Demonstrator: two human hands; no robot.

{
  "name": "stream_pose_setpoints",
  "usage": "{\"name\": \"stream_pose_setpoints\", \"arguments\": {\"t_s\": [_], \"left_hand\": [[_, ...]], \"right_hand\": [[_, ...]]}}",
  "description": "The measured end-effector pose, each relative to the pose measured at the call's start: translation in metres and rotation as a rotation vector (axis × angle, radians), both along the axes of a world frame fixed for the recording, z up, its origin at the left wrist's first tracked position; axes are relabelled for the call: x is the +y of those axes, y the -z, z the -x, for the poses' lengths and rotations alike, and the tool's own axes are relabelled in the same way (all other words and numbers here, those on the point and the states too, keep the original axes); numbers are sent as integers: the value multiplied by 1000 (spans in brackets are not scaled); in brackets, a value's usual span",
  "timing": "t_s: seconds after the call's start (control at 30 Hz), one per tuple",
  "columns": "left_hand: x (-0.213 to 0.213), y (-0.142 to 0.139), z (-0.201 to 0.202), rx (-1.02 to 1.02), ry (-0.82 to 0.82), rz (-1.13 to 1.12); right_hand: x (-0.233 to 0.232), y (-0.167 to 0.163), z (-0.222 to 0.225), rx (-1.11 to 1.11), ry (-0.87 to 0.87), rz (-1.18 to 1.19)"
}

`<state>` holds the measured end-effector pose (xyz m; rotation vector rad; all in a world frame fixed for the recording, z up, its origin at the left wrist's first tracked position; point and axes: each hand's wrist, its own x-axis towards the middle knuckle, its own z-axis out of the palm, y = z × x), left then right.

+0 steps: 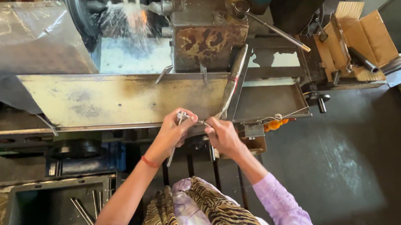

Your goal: The person repeatedly picks up metal rods from a green crate, inserts them into a grinding machine, and operates a lever to grind the rod ends. After each grind, the person removes the rod and places it into a metal tray. The process is repeated continuously throughout the clip.

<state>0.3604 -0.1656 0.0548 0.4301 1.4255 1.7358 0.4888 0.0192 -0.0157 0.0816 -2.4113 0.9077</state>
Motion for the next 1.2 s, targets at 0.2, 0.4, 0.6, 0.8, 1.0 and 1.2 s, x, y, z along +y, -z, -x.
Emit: {"name": "stream_pose_setpoints", "arguments": {"t_s": [0.2, 0.4, 0.6, 0.8, 1.0, 1.2], "left_hand": [[4, -4, -17, 38, -79, -93], [4, -6, -47, 360, -252, -194], [4, -18, -55, 417, -239, -228], [2, -29, -54, 330, -192, -230], [-1, -37, -36, 280, -140, -277], [-8, -39, -26, -241, 69, -318]], "right_hand": [[-3, -29, 15, 212, -14, -16], [-1, -54, -1, 282, -145, -106], [-5, -59, -12, 259, -56, -106], [-7, -73, -21, 162, -76, -81], [-18, -90, -11, 133, 4, 4], [-4, -129, -13, -452, -398, 549]]}}
